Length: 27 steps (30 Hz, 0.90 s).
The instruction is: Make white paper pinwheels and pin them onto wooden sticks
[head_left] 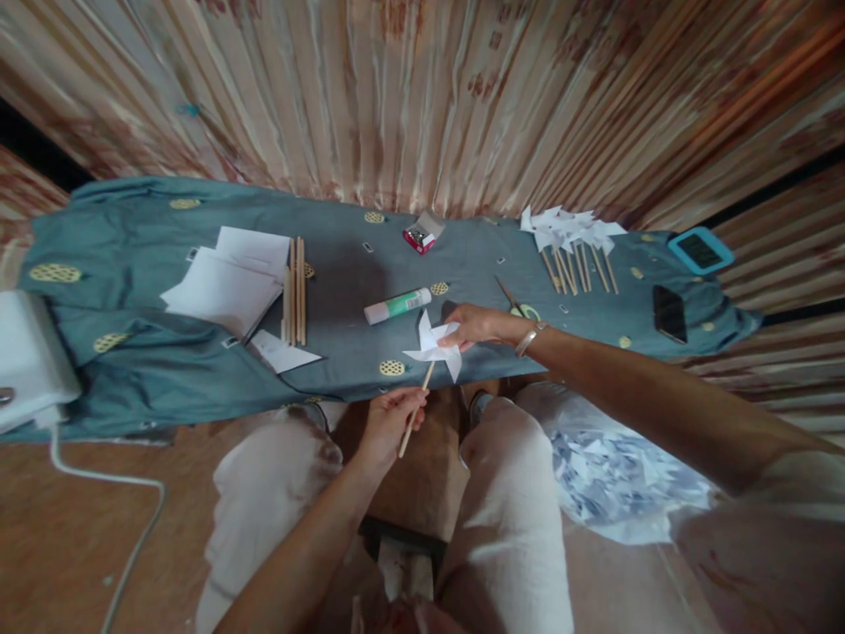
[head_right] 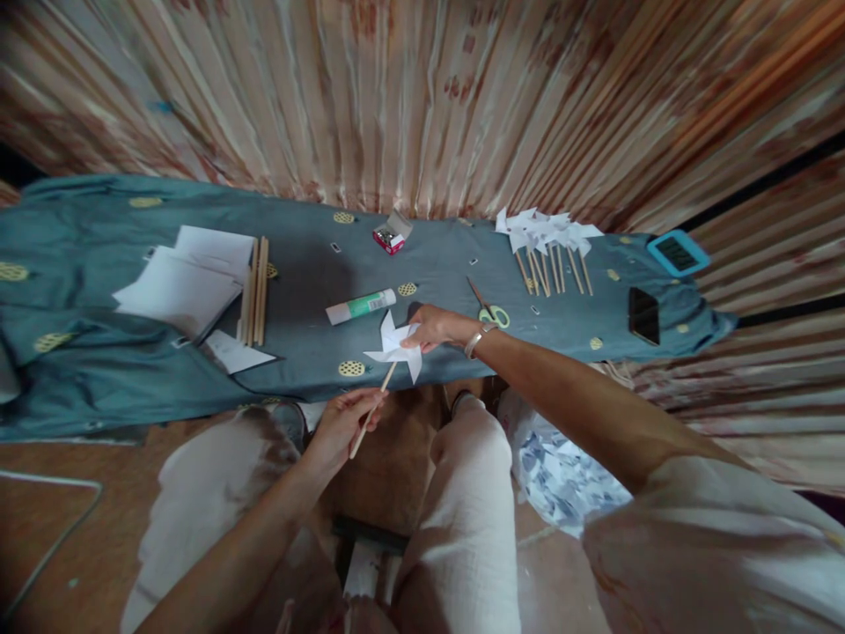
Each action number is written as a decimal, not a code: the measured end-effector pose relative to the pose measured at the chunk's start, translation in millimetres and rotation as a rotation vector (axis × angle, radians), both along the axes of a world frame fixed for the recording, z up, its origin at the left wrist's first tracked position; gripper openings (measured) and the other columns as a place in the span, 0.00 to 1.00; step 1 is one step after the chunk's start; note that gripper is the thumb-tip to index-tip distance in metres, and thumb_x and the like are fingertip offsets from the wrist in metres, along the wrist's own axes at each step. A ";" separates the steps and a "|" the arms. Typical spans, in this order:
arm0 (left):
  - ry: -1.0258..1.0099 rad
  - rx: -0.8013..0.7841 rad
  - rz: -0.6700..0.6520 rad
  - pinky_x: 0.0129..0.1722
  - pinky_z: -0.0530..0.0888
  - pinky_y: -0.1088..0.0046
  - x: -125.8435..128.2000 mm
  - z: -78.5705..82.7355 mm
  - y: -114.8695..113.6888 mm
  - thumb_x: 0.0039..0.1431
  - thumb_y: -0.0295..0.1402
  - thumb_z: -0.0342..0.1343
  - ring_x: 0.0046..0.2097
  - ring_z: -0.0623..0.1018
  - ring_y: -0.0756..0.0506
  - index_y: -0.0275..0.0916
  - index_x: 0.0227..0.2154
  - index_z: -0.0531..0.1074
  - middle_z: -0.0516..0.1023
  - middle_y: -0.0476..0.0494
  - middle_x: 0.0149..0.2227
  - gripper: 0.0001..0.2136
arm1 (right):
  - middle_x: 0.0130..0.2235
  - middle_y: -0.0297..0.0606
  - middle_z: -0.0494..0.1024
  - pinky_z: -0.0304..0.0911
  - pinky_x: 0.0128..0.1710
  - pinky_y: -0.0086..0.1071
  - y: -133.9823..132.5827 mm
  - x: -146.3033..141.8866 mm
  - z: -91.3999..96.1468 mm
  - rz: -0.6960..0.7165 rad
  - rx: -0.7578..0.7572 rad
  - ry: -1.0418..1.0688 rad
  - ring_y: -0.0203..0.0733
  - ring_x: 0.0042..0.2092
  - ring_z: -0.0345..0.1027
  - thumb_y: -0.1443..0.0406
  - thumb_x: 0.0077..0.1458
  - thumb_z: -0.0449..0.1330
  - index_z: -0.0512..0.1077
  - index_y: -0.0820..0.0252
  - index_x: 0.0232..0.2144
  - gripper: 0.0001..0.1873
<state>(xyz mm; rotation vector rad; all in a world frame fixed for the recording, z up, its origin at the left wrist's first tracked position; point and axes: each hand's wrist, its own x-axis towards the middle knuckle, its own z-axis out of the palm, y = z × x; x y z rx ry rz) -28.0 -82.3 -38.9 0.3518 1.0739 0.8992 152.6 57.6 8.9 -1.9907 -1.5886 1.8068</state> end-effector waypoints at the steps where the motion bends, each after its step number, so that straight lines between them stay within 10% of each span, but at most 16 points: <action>1: 0.006 0.002 0.001 0.17 0.59 0.79 -0.5 -0.1 0.6 0.31 0.38 0.70 0.16 0.65 0.56 0.33 0.19 0.77 0.70 0.50 0.15 0.13 | 0.19 0.30 0.75 0.69 0.28 0.25 -0.3 -0.3 0.3 -0.001 0.000 0.004 0.32 0.25 0.68 0.66 0.30 0.76 0.75 0.63 0.20 0.14; 27: -0.085 -0.022 -0.006 0.24 0.72 0.76 14.9 6.9 -8.0 0.32 0.37 0.73 0.21 0.74 0.53 0.32 0.26 0.79 0.76 0.48 0.24 0.17 | 0.24 0.32 0.79 0.68 0.30 0.21 -13.9 5.5 5.1 -0.105 0.033 0.121 0.29 0.26 0.69 0.65 0.38 0.74 0.78 0.64 0.26 0.12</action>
